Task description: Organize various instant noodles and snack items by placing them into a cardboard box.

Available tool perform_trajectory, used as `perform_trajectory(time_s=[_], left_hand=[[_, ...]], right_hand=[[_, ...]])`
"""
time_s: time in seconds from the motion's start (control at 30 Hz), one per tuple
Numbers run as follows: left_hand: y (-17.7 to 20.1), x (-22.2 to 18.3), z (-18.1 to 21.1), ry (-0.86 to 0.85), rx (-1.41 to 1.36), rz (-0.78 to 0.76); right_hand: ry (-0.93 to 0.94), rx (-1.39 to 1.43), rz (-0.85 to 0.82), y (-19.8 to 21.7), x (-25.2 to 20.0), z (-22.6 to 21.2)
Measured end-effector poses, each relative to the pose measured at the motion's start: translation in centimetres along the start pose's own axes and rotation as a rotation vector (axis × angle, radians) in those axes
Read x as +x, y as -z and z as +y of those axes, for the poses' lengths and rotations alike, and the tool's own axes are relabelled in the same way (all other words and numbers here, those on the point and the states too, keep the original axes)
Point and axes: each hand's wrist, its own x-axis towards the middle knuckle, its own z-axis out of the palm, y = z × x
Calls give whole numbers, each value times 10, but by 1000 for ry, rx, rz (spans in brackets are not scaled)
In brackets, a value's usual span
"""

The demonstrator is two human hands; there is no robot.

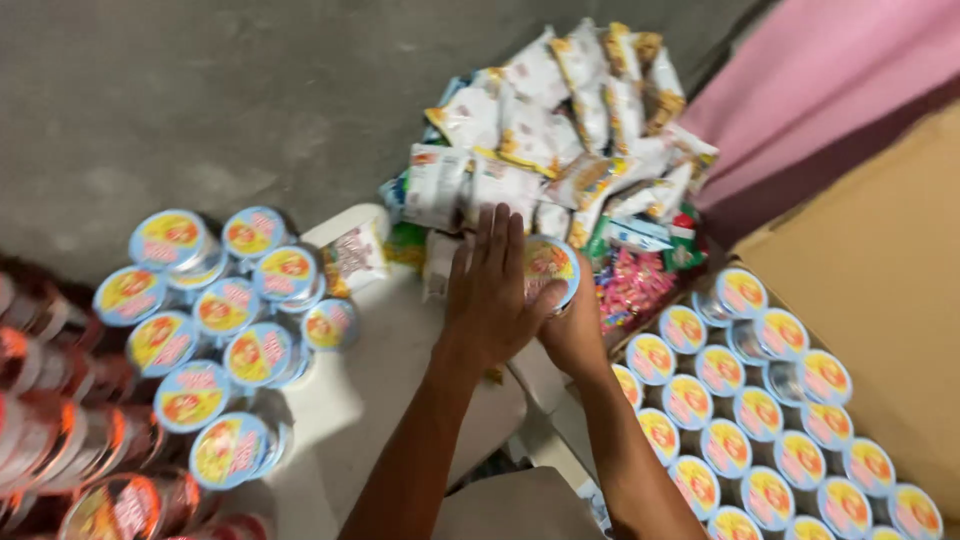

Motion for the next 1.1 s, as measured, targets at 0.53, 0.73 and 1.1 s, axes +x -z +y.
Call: perform_trajectory(time_s=[0.53,0.73,1.1], left_hand=[[-94,-47,201,-576,-784,-751],[-138,-58,243,-415,-949,-647],[-229,-51,289,-67,-623,-697]], right_hand=[[-396,294,412,183,-74,14],[-411,-41,457,249,-123,63],[-694,302,647,318,-221,79]])
